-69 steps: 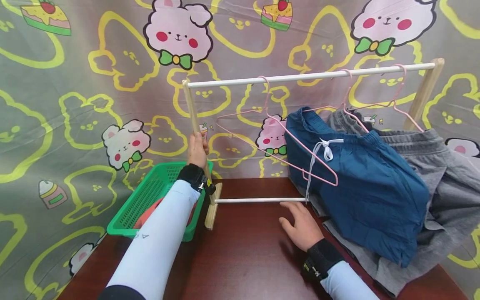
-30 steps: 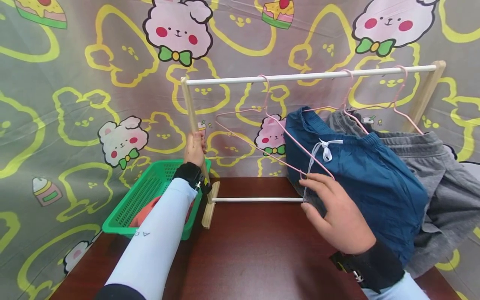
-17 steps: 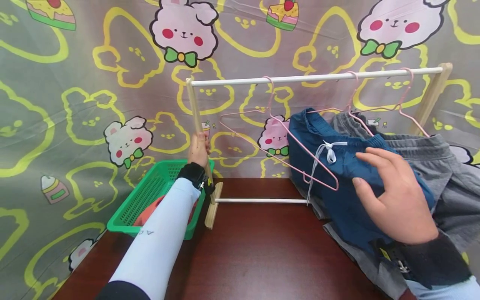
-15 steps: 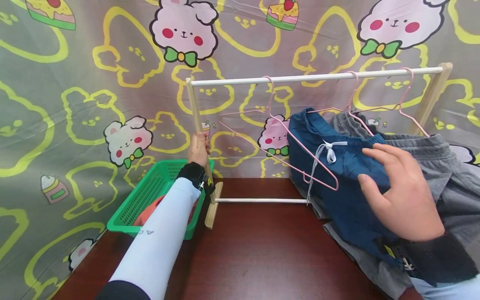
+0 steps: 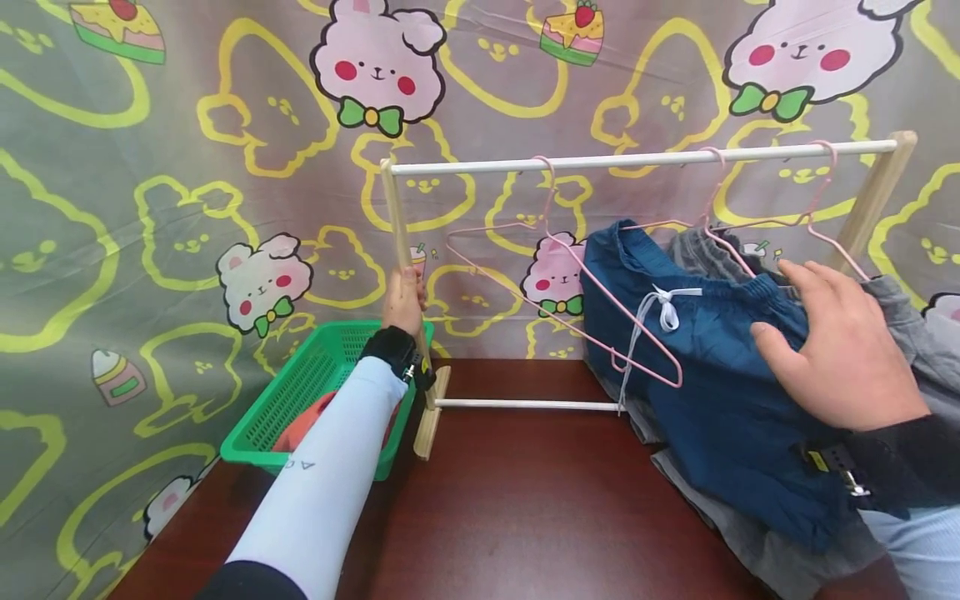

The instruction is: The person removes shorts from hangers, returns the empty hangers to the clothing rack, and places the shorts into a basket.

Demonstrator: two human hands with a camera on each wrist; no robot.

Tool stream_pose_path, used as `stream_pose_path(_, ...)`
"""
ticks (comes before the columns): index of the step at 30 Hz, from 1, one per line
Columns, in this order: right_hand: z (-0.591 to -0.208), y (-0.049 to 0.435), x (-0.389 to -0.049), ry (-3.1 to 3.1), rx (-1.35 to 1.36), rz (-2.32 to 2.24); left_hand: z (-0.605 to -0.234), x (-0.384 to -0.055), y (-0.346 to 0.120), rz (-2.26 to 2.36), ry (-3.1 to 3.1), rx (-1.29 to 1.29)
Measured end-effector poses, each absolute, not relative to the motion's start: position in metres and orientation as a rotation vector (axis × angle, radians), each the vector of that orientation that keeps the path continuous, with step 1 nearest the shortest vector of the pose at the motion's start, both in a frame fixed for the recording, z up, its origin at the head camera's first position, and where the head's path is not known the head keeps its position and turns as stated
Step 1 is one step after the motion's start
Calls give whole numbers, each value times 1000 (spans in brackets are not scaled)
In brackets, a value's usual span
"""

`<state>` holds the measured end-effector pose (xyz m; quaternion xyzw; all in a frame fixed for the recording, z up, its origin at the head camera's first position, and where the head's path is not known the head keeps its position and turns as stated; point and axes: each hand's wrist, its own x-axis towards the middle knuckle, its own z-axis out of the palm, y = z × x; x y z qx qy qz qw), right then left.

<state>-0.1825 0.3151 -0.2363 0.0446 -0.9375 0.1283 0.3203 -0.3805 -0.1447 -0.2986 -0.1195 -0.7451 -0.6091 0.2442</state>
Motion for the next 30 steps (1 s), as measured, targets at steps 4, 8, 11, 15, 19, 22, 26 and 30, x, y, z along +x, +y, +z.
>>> stream_pose_path(4,-233,320,-192,-2551,33,329,-296,-380,-143,-1656,-2035,-345)
stream_pose_path(8,-229,323,-201,-2597,-43,314,-297,-380,-143,-1663,-2037,-339)
stream_pose_path(11,-228,323,-207,-2630,-90,325,-299,-380,-143,-1667,-2043,-323)
stream_pose_path(15,-226,322,-212,-2686,-149,308,-300,-379,-144,-1666,-2050,-315)
stream_pose_path(19,-226,323,-216,-2691,-167,283,-301,-380,-144,-1655,-2047,-324)
stream_pose_path(22,-226,323,-217,-2663,-169,291,-300,-381,-144,-1649,-2045,-327)
stream_pose_path(26,-226,322,-217,-2588,-155,321,-299,-380,-143,-1651,-2047,-320)
stream_pose_path(30,-224,323,-218,-2507,-143,370,-298,-379,-143,-1645,-2052,-309)
